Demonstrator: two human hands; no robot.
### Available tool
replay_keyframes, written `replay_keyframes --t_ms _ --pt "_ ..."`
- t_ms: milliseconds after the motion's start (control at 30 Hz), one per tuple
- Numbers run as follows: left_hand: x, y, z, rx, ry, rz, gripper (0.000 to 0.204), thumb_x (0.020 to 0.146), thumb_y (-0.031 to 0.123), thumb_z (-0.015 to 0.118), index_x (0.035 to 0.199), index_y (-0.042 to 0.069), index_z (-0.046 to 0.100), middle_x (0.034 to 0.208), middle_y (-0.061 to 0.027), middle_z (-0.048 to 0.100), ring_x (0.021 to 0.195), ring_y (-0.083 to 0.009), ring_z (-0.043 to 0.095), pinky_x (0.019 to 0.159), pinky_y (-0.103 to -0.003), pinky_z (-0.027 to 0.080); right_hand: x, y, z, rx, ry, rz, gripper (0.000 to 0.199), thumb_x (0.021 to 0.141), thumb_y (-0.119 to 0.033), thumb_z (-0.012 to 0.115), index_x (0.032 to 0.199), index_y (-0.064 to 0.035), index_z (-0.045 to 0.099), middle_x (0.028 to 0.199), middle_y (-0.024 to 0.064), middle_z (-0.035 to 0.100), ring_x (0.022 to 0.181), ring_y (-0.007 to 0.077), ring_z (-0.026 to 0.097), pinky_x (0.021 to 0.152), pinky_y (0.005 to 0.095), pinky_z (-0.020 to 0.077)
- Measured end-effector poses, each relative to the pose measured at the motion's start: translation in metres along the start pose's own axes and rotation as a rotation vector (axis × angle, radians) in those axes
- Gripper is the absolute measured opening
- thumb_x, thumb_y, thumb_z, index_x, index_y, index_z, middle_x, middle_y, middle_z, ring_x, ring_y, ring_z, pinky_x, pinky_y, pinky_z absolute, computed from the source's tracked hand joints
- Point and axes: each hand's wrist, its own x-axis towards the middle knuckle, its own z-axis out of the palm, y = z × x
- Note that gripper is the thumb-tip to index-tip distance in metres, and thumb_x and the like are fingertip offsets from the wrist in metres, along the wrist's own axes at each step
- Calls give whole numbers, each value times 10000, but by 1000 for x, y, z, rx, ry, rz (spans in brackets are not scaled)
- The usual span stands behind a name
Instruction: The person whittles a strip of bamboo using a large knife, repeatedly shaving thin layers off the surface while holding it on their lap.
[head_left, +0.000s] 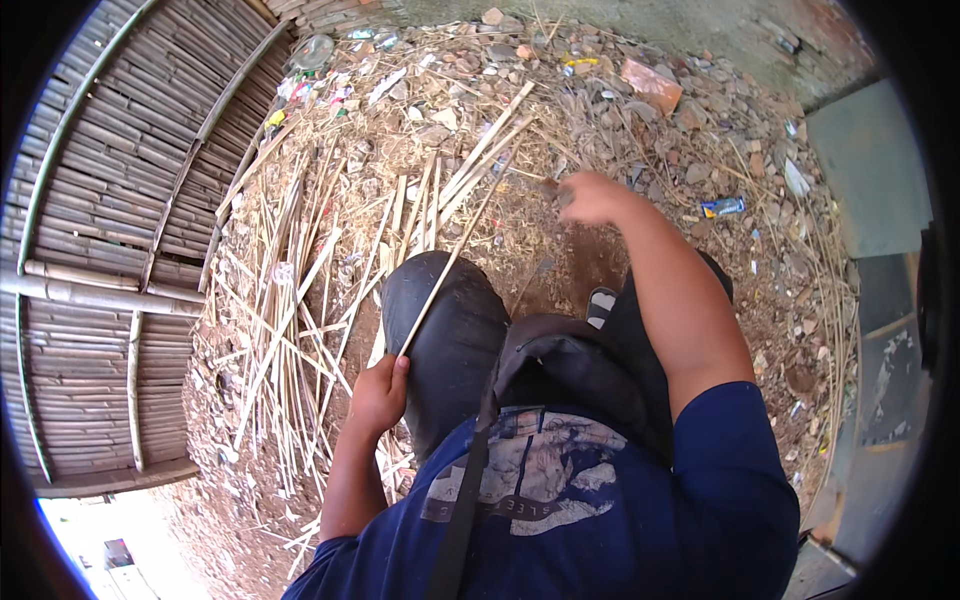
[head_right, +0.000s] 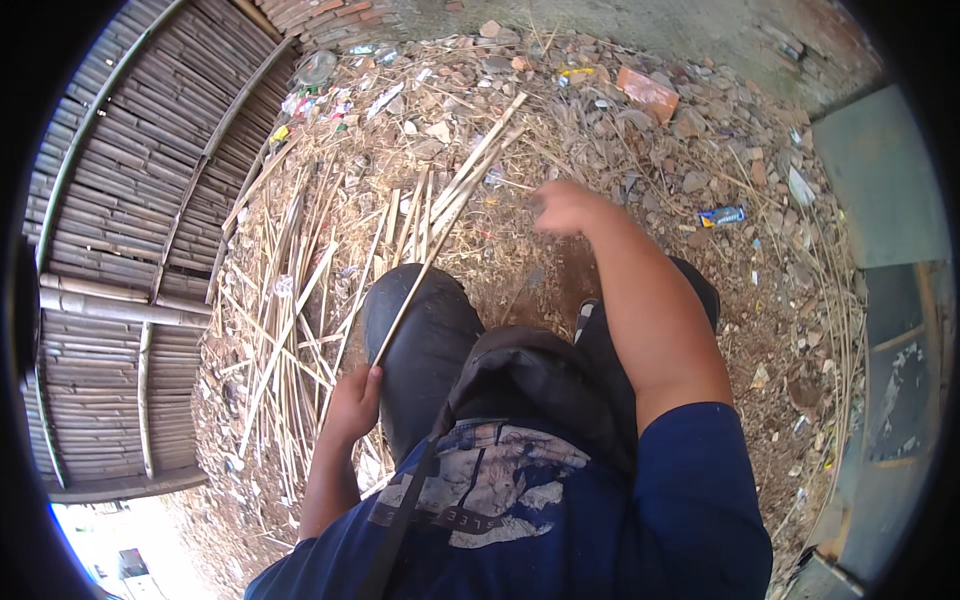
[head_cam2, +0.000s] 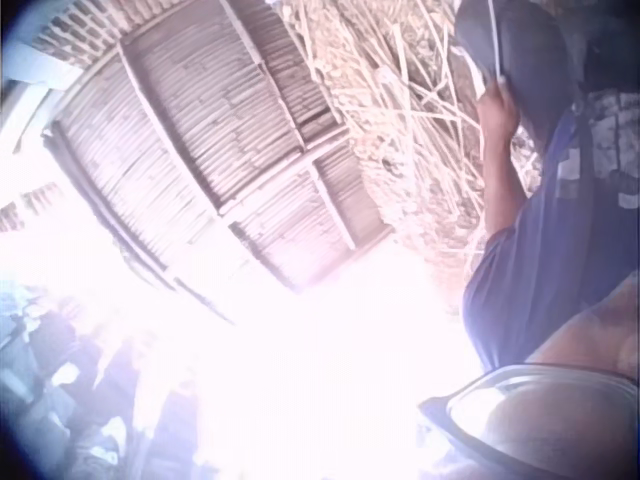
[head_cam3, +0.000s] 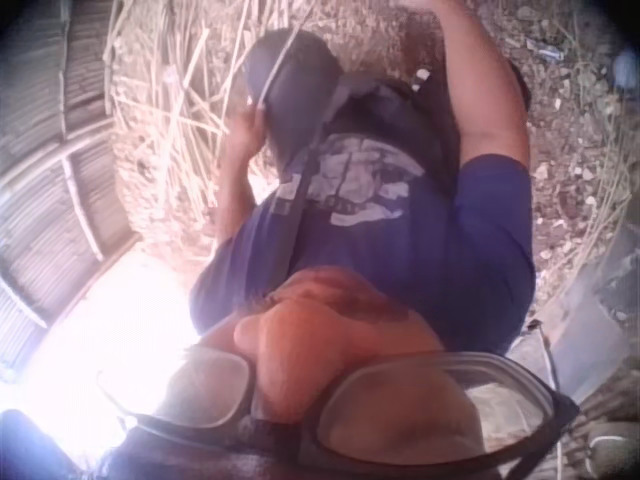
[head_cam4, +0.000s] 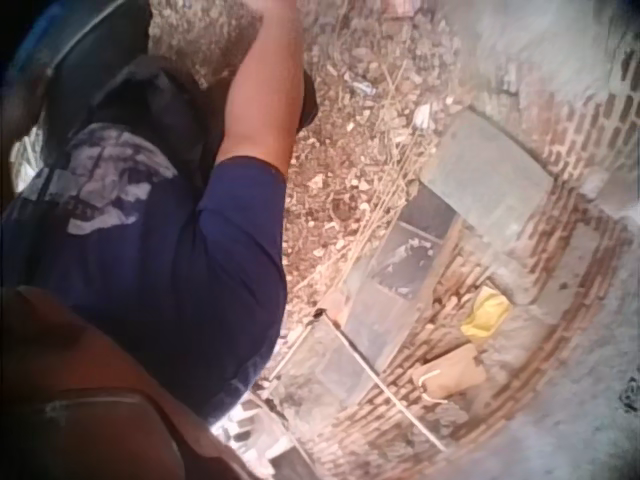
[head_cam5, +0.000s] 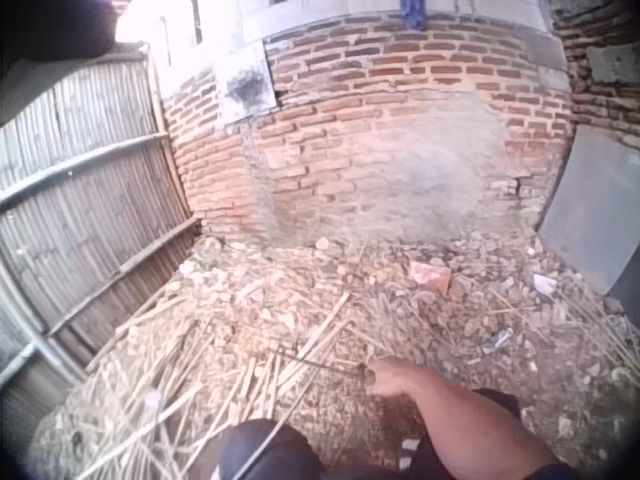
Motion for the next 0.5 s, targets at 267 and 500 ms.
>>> replay_keyframes --t_ms 267,500 --pt "-22 -35 -44 112 113 -134 391 1053 390 442 925 51 588 730 -223 652 685 -432 649 637 -542 494 1 18 -11 63 430 258 376 751 -294 740 1044 -60 717 1039 221 701 946 379 675 828 469 535" --pt "25 -124 -163 619 682 -389 586 1021 393 517 1526 135 372 1420 -197 463 1338 -360 447 1026 -523 444 -28 -33 -23 -80 146 109 475 725 -311 799 1090 -25 693 979 218 704 934 366 683 829 437 528"
